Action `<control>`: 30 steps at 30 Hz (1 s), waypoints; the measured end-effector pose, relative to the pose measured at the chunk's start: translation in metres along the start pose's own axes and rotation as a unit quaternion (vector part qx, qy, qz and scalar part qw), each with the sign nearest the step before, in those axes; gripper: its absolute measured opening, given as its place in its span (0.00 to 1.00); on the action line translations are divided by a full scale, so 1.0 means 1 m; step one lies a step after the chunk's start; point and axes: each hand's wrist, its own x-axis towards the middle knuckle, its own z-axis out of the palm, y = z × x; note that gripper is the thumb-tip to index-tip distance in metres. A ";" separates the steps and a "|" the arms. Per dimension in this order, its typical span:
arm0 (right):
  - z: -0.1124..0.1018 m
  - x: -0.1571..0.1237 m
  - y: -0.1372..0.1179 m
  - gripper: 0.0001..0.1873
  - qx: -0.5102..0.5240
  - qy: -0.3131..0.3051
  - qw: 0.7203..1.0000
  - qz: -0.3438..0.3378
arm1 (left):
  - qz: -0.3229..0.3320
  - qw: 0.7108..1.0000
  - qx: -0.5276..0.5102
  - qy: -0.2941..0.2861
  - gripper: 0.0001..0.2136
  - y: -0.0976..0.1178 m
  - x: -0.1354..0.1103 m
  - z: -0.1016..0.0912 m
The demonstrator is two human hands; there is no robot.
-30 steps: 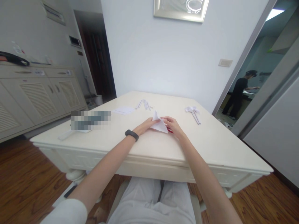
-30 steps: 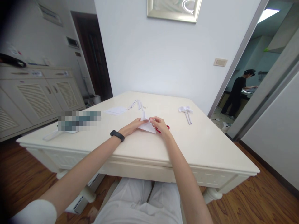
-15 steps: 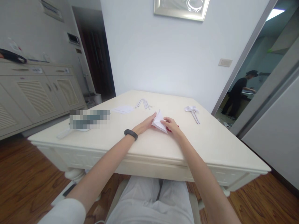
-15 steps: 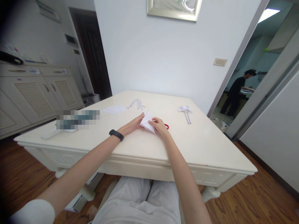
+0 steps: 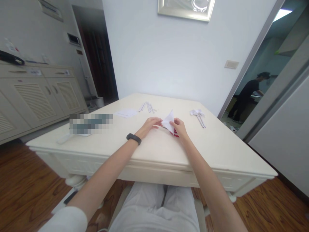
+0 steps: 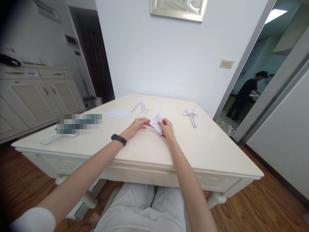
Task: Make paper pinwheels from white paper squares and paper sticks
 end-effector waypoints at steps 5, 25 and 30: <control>-0.001 0.002 0.000 0.14 -0.006 0.014 1.000 -0.012 | 0.006 1.000 0.021 -0.010 0.13 0.003 -0.002 0.001; 0.002 -0.001 -0.001 0.14 0.000 -0.028 0.998 -0.062 | 0.033 0.998 0.054 -0.004 0.12 -0.010 0.005 -0.003; 0.004 -0.001 0.003 0.14 -0.018 -0.057 0.996 -0.061 | 0.032 0.998 0.049 -0.009 0.12 -0.009 0.005 -0.002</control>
